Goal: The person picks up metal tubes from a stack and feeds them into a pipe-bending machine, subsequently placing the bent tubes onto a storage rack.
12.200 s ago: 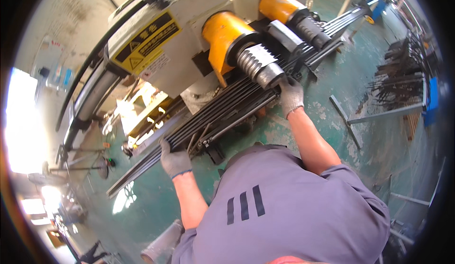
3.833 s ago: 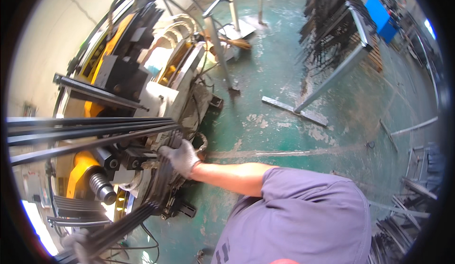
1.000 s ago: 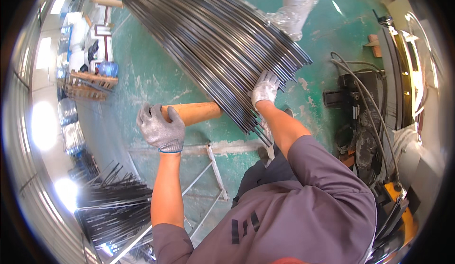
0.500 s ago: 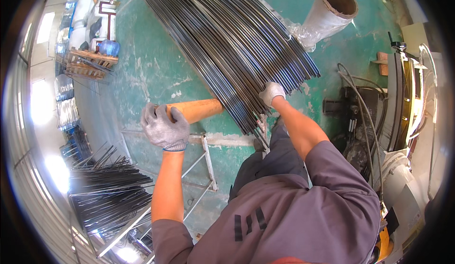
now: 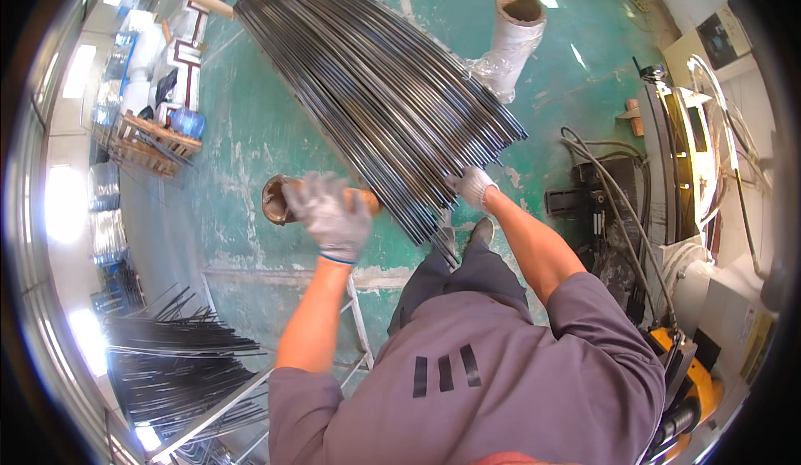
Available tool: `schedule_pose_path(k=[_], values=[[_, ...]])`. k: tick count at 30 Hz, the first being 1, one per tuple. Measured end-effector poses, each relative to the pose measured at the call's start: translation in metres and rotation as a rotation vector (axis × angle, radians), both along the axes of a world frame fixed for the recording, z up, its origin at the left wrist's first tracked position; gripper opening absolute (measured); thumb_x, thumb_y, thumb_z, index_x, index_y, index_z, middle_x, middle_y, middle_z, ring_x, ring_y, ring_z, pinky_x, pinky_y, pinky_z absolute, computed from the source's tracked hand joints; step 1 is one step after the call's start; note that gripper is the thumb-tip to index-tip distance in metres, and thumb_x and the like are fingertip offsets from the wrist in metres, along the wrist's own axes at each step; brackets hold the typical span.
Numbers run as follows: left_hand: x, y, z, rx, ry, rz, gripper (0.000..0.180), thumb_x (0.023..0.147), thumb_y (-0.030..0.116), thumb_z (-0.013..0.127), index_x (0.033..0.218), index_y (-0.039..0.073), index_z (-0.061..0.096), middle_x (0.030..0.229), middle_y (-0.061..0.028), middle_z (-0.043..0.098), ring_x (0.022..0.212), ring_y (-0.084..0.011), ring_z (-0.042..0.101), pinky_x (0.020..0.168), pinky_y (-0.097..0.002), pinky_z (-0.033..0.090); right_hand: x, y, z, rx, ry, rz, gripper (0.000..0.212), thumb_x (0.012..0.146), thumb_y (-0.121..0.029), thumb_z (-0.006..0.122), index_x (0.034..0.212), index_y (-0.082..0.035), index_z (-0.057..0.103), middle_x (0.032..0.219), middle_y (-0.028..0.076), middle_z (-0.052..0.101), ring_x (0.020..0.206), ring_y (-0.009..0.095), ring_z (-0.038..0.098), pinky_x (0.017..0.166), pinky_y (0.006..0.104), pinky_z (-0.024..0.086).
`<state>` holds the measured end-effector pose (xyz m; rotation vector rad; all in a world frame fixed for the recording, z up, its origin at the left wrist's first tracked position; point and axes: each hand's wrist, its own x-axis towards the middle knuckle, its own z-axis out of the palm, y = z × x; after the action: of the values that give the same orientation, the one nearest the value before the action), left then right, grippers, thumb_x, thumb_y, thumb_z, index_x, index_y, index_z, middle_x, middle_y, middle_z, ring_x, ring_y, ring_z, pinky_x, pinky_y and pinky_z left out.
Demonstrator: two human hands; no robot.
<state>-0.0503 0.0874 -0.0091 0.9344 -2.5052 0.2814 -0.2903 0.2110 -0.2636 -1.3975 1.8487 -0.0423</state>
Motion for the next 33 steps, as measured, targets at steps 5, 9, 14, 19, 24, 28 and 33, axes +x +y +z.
schedule_pose_path(k=[5,9,14,19,24,28,33], values=[[-0.007,0.028,0.000,0.128,0.111,-0.413,0.022,0.076,0.007,0.075,0.096,0.012,0.067,0.110,-0.0070,0.067,0.125,-0.0335,0.059,0.111,-0.0580,0.042,0.028,0.049,0.050,0.013,-0.129,-0.600,0.059,0.095,-0.049,0.074,0.119,0.004,0.072,0.120,0.032,0.072,0.115,0.045,0.070,0.095,0.0512,0.055],[0.008,-0.012,0.051,0.103,0.329,-0.319,0.022,0.080,-0.002,0.073,0.098,0.009,0.067,0.107,-0.0089,0.069,0.110,-0.0337,0.065,0.105,-0.0500,0.047,0.026,0.041,0.045,0.077,-0.032,-0.603,0.056,0.091,-0.048,0.080,0.117,0.001,0.074,0.113,0.028,0.075,0.109,0.043,0.072,0.092,0.0498,0.058],[0.054,-0.005,0.082,0.255,0.377,0.001,0.020,0.088,-0.006,0.071,0.106,0.000,0.068,0.102,-0.0131,0.070,0.102,-0.0294,0.068,0.090,-0.0377,0.055,0.024,-0.014,0.004,0.043,0.087,-0.635,0.034,0.090,-0.035,0.080,0.108,-0.006,0.079,0.119,0.020,0.076,0.111,0.037,0.074,0.094,0.0465,0.060],[0.075,0.051,0.048,0.313,0.176,-0.244,0.026,0.081,-0.009,0.074,0.103,0.003,0.069,0.107,-0.0116,0.071,0.103,-0.0299,0.069,0.092,-0.0412,0.055,0.030,-0.050,-0.035,-0.004,0.381,-0.591,0.019,0.092,-0.013,0.069,0.107,-0.012,0.081,0.121,0.015,0.076,0.114,0.033,0.074,0.095,0.0424,0.061],[0.084,0.079,0.015,0.574,0.031,-0.262,0.025,0.076,-0.007,0.076,0.096,0.005,0.069,0.103,-0.0124,0.073,0.104,-0.0354,0.069,0.094,-0.0467,0.054,0.016,-0.052,-0.051,0.011,0.217,-0.669,0.021,0.095,-0.012,0.064,0.107,-0.010,0.081,0.117,0.016,0.078,0.110,0.034,0.076,0.092,0.0458,0.062],[0.075,0.085,0.009,0.666,0.055,-0.224,0.021,0.077,-0.004,0.077,0.095,0.005,0.070,0.103,-0.0127,0.073,0.103,-0.0351,0.070,0.094,-0.0461,0.054,0.018,-0.049,-0.059,-0.081,0.353,-0.661,0.020,0.096,-0.012,0.063,0.104,-0.010,0.081,0.113,0.017,0.078,0.106,0.035,0.076,0.090,0.0462,0.062],[0.061,0.090,-0.002,0.741,0.068,-0.209,0.019,0.079,-0.002,0.076,0.095,0.005,0.071,0.103,-0.0128,0.074,0.102,-0.0348,0.070,0.093,-0.0450,0.054,0.023,-0.049,-0.061,-0.105,0.287,-0.664,0.022,0.098,-0.011,0.058,0.102,-0.007,0.079,0.111,0.018,0.077,0.107,0.035,0.076,0.089,0.0452,0.062]])
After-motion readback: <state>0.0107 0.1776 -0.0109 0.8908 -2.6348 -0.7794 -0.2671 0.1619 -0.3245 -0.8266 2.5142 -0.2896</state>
